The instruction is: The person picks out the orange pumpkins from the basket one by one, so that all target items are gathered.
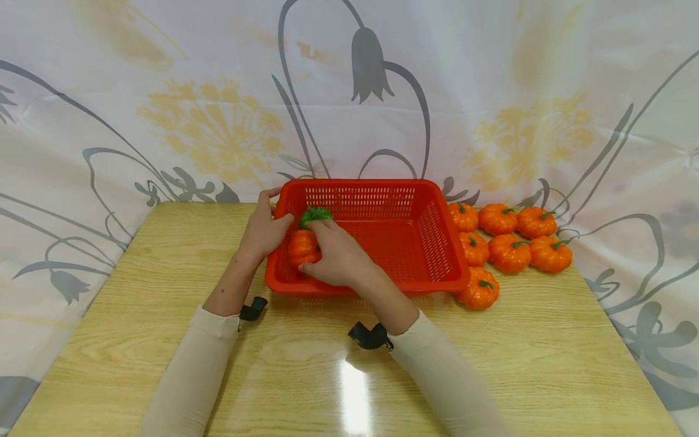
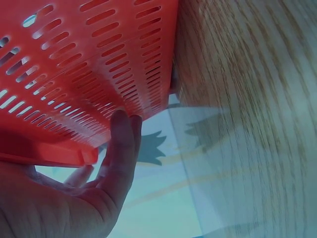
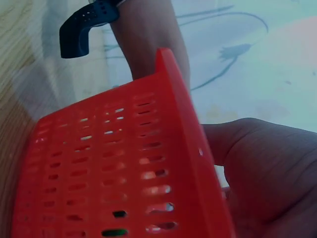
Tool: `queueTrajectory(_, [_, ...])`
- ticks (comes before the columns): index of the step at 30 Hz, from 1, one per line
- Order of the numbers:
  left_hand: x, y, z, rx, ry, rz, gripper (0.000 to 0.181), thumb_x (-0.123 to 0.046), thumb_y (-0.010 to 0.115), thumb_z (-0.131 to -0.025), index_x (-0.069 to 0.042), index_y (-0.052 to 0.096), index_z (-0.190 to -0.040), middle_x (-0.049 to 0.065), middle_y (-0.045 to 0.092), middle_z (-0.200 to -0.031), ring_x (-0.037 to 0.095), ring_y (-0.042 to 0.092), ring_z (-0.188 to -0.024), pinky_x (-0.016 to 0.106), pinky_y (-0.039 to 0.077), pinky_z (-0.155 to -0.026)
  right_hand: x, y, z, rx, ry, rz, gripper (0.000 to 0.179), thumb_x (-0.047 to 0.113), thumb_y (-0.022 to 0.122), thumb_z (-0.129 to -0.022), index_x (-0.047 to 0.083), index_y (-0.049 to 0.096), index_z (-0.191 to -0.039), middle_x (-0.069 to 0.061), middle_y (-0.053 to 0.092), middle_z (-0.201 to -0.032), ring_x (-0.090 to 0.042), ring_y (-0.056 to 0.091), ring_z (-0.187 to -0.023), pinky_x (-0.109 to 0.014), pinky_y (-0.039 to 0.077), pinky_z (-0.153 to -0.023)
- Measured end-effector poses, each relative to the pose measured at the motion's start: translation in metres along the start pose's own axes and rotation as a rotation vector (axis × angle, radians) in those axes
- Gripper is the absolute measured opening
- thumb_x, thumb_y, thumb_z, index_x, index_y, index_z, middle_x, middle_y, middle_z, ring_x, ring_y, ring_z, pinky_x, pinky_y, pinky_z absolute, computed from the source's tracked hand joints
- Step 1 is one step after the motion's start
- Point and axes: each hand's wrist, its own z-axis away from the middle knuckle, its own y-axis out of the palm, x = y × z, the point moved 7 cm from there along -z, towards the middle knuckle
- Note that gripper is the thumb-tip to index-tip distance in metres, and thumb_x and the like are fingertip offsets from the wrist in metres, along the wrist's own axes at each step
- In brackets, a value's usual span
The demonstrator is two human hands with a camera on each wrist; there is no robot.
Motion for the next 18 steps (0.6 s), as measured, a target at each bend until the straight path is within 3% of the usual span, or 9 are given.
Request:
queueTrajectory(10, [-0.001,0.0,0.001,-0.008,0.005,-0.008,0.069,-0.017,0.056,-0.101,-0.014,0.028,-0.165,0.024,0.059,-0.125,0.037,0.067,-0.1,0.045,0.062,-0.081,-0.001,0.014,-0.009,0.042,0.002,0.057,0.083,0.027,0.085,-0.089,0.006,0.044,-0.158,-0.012,0.046,-0.159,-0.03,0.054,-0.136,-0.045,0.046,-0.118])
queueTrajectory(18, [-0.001,0.0,0.0,0.007,-0.006,-0.011,0.065,-0.018,0.054,-0.102,-0.004,0.033,-0.161,0.024,0.058,-0.129,0.036,0.064,-0.108,0.047,0.06,-0.09,-0.004,0.018,-0.012,0.045,0.008,0.066,0.089,0.024,0.087,-0.087,0.009,0.041,-0.162,-0.012,0.044,-0.162,-0.03,0.05,-0.142,-0.045,0.043,-0.12])
